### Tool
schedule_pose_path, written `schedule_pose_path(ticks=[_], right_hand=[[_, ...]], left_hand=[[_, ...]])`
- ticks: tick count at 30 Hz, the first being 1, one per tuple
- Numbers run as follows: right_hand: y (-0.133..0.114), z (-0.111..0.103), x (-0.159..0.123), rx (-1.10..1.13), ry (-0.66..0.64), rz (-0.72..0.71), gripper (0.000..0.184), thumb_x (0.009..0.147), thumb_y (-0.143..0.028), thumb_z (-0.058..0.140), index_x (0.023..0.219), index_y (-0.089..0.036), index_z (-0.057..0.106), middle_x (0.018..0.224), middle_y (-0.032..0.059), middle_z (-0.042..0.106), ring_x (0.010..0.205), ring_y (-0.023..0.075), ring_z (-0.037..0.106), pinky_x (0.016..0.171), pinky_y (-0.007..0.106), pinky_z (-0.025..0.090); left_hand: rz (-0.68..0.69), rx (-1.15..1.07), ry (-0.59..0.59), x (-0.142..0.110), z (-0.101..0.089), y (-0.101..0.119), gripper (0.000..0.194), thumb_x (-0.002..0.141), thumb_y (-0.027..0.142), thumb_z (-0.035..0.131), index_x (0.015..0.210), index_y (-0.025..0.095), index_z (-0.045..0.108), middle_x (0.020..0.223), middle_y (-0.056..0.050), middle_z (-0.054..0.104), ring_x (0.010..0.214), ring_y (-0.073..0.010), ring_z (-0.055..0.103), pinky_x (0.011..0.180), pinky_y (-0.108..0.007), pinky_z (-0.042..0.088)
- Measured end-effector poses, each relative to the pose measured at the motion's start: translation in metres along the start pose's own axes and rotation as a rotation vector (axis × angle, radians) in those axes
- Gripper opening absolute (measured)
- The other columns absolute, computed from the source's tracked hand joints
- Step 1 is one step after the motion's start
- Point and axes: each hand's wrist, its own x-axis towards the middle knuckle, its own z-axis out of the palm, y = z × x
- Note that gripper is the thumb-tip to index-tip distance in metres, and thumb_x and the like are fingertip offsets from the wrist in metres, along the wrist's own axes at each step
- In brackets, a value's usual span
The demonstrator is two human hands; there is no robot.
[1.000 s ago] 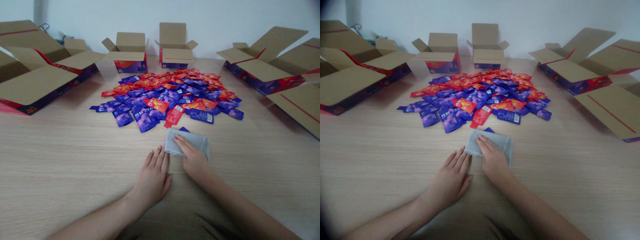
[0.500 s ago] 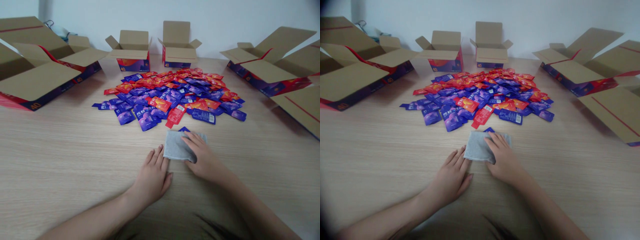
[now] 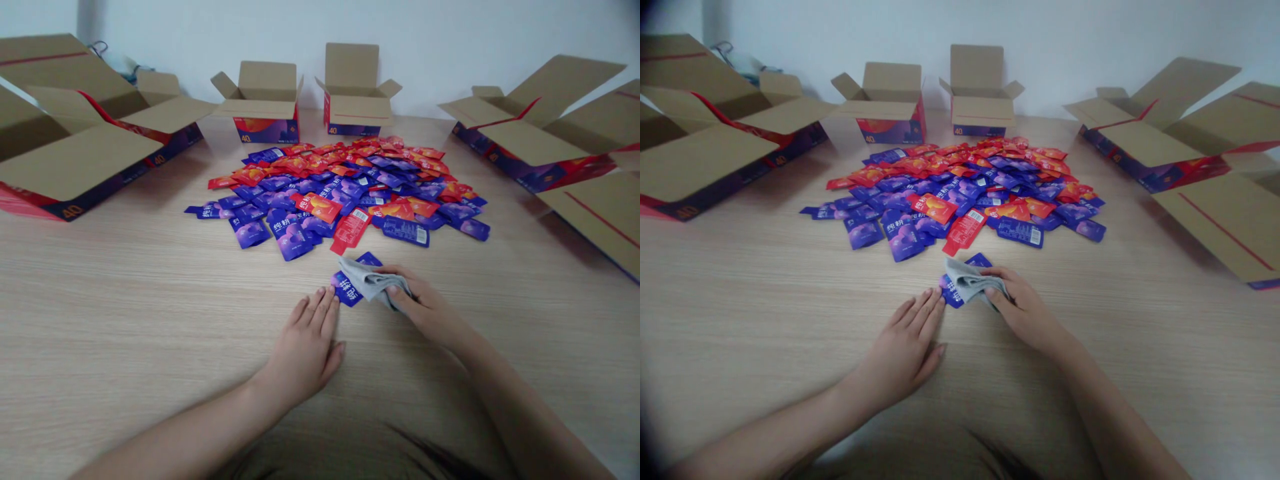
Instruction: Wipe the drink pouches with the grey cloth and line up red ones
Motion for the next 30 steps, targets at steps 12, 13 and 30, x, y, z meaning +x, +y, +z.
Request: schedule_pose_path(ticks=[12,13,30], right_hand=[[0.002,0.007,0.001,-0.033,-0.002,0.003,0.03,0.088,-0.035,0.055,0.115,-0.024,0.065,0.124,0.0086,0.055,0.116,0.0242,0.053,0.102,0.044,0.041],[0.001,0.008,0.0,-0.088,-0.017,-0.018,0.036,0.085,-0.036,0.06,0.118,-0.024,0.063,0.127,0.0093,0.052,0.12,0.0256,0.05,0.104,0.045,0.039],[-0.001,0.021,-0.003,-0.298,-0.029,-0.069,0.037,0.096,-0.034,0.043,0.129,-0.03,0.06,0.129,0.0104,0.044,0.123,0.0283,0.042,0.105,0.052,0.035]], left_hand=[[0.0,-0.015,-0.008,0.0,-0.001,0.0,0.065,0.093,0.044,0.041,0.144,0.005,0.036,0.152,-0.018,0.032,0.141,-0.0308,0.028,0.114,-0.044,0.025],[0.0,-0.016,-0.007,-0.001,-0.001,0.0,0.064,0.092,0.044,0.041,0.143,0.005,0.037,0.151,-0.018,0.034,0.141,-0.031,0.028,0.114,-0.044,0.025],[-0.003,-0.071,0.041,-0.002,0.001,0.001,0.062,0.091,0.037,0.048,0.145,0.011,0.034,0.151,-0.017,0.035,0.141,-0.0307,0.029,0.113,-0.046,0.027]])
